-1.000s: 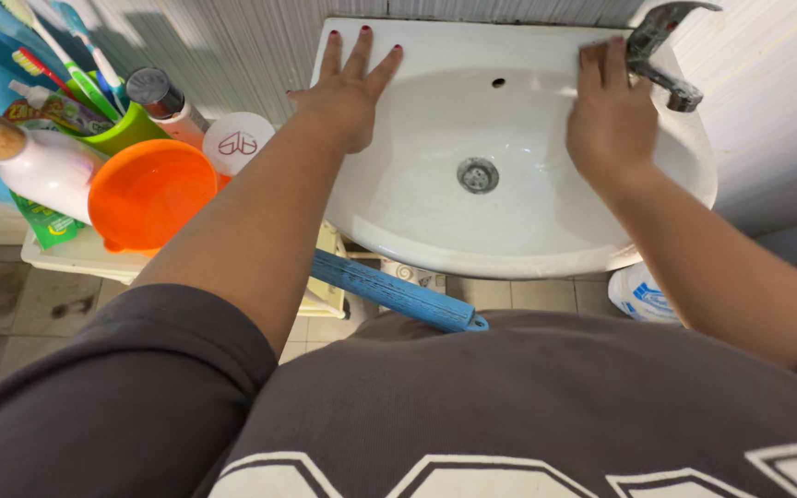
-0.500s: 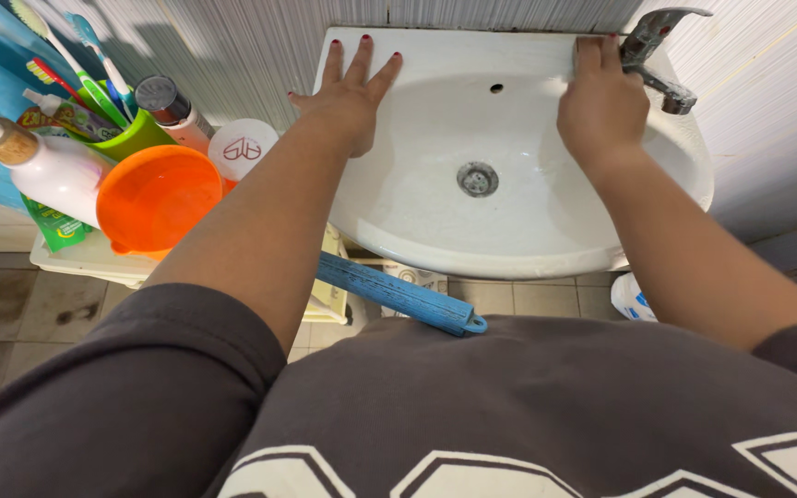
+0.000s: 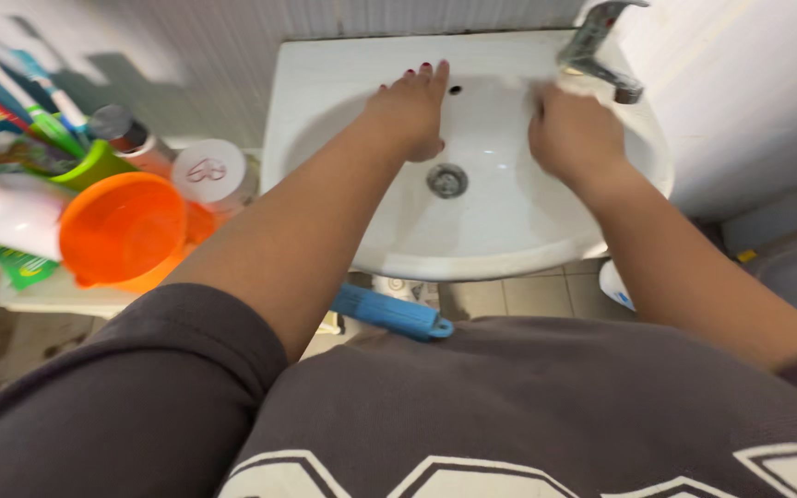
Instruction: The person cleans a sink by applying liquid soap from a packet and scrubbing the surface with a small brush by hand, rinsing the sink with water, and wiping the faucet and basin edges.
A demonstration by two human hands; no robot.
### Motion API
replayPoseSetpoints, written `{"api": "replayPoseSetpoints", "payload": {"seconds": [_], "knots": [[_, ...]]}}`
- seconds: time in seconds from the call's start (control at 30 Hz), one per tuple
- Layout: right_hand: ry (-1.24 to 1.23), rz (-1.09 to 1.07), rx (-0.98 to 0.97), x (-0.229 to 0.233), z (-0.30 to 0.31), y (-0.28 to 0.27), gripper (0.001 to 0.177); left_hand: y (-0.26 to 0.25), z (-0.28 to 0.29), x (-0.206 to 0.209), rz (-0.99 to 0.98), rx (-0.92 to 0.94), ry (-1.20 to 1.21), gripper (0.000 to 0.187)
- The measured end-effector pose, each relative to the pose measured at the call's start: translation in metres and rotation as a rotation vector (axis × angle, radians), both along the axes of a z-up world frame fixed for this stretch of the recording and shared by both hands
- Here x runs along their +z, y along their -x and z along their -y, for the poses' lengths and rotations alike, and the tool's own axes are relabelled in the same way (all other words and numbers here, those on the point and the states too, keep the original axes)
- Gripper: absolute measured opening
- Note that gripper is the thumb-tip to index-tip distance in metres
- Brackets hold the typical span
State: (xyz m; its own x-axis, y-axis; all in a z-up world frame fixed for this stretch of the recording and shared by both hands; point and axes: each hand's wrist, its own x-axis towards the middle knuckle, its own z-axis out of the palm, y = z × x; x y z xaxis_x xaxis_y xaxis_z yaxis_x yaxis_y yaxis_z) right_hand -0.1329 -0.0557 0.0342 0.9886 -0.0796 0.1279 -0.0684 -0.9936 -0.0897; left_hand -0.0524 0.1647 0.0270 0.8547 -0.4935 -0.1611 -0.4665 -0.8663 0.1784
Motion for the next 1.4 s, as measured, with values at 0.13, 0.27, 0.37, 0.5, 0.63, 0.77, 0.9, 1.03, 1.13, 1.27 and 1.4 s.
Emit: {"api": "replayPoseSetpoints", "payload": {"seconds": [0.13,0.27,0.37,0.5,0.63,0.77,0.9,1.03,1.13,1.27,1.4], "knots": [[-0.370,0.454,0.474,0.040,0.029,0.092,0.031,-0.021,0.042,-0.016,0.054,-0.082,0.135,0.090],[-0.364,0.527,0.430,0.057,0.097,0.072,0.021,-0.036,0.106,-0.036,-0.087,-0.088,0.537,0.061],[-0.552,0.302,0.424,0.049,0.133,0.020,0.021,-0.026,0.164,-0.030,-0.709,0.172,0.982,0.058],[-0.831,0.088,0.428,0.046,0.160,0.000,0.028,-0.014,0.195,-0.017,-1.231,0.379,1.310,0.060],[-0.711,0.072,0.615,0.052,0.184,0.015,0.029,-0.009,0.202,-0.011,-1.339,0.402,1.463,0.065],[-0.657,0.021,0.733,0.055,0.176,-0.035,0.031,0.002,0.209,0.001,-1.351,0.511,1.547,0.083],[-0.850,-0.073,0.833,0.056,0.197,-0.022,0.031,0.010,0.217,0.013,-1.371,0.496,1.598,0.089],[-0.826,-0.156,0.937,0.060,0.204,-0.034,0.037,0.009,0.223,0.015,-1.301,0.565,1.695,0.072],[-0.456,0.133,1.165,0.065,0.179,-0.061,0.034,0.008,0.220,0.019,-1.315,0.560,1.841,0.073],[-0.517,0.039,0.742,0.052,0.179,-0.045,0.032,0.005,0.220,0.023,-1.356,0.666,1.856,0.081],[-0.758,-0.148,0.737,0.046,0.201,-0.035,0.034,0.006,0.222,0.015,-1.367,0.704,1.848,0.089]]}}
